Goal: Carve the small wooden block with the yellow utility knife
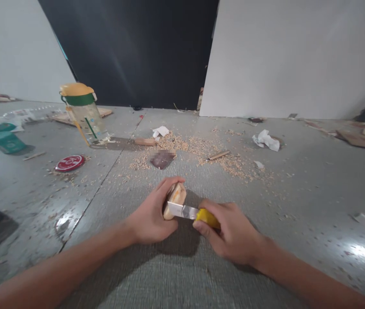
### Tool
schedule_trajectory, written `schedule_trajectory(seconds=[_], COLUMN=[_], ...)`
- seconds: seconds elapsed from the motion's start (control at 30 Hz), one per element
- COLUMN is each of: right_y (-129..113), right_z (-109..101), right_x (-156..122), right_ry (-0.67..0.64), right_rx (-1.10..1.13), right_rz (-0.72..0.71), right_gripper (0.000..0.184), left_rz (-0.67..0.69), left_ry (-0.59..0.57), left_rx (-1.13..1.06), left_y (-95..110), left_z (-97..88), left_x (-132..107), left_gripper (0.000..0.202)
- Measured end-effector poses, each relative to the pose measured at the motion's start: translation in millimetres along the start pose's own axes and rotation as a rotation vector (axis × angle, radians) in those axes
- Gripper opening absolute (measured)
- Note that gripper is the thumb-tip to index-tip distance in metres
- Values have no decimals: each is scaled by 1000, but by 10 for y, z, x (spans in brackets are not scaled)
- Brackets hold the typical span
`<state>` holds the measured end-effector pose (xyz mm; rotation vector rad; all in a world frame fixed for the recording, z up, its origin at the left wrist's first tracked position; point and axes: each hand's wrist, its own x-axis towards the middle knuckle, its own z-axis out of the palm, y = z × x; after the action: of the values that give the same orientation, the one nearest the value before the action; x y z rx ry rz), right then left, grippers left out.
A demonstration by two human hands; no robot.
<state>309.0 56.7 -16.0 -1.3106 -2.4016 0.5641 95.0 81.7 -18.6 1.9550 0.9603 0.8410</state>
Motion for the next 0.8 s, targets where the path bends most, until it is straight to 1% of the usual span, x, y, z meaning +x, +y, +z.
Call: schedule_trajectory(seconds=[0.1,0.17,0.27,0.37,0.47,0.53,0.57,0.63,0.73,0.8], right_y=[17,25,36,102,273,391,427,426,268,137], right_z=[27,45,61,36,-49,-115,-139,-154,-101,-48], right_x=[-9,-13,-7,33,91,113,114,93,33,0], right_ry=[24,48,106,157,293,401,406,343,196,141], right_rx=[-24,-50,-91,-77,5,-43,-56,-46,8,28], right_rz=[-9,-20,-42,-48,51,101,105,72,-20,-56], right_gripper=[29,28,29,29,30,31,31,31,29,29], left_rz=[-6,-21,-61,-85,-63,-52,-53,-61,-41,-11], left_ry=[-8,-26,-57,-59,-59,-54,-50,-48,-39,-30], left_rx=[-27,-83,-176,-193,-100,-31,-14,-6,-6,-4], left_y=[-13,-25,-42,-42,-16,4,10,9,-6,-9], left_z=[-8,-10,-12,-23,-43,-53,-54,-51,-39,-32], left_x=[-1,3,11,12,-2,-13,-16,-19,-14,-10], left_gripper=[74,75,76,75,74,74,74,74,76,76])
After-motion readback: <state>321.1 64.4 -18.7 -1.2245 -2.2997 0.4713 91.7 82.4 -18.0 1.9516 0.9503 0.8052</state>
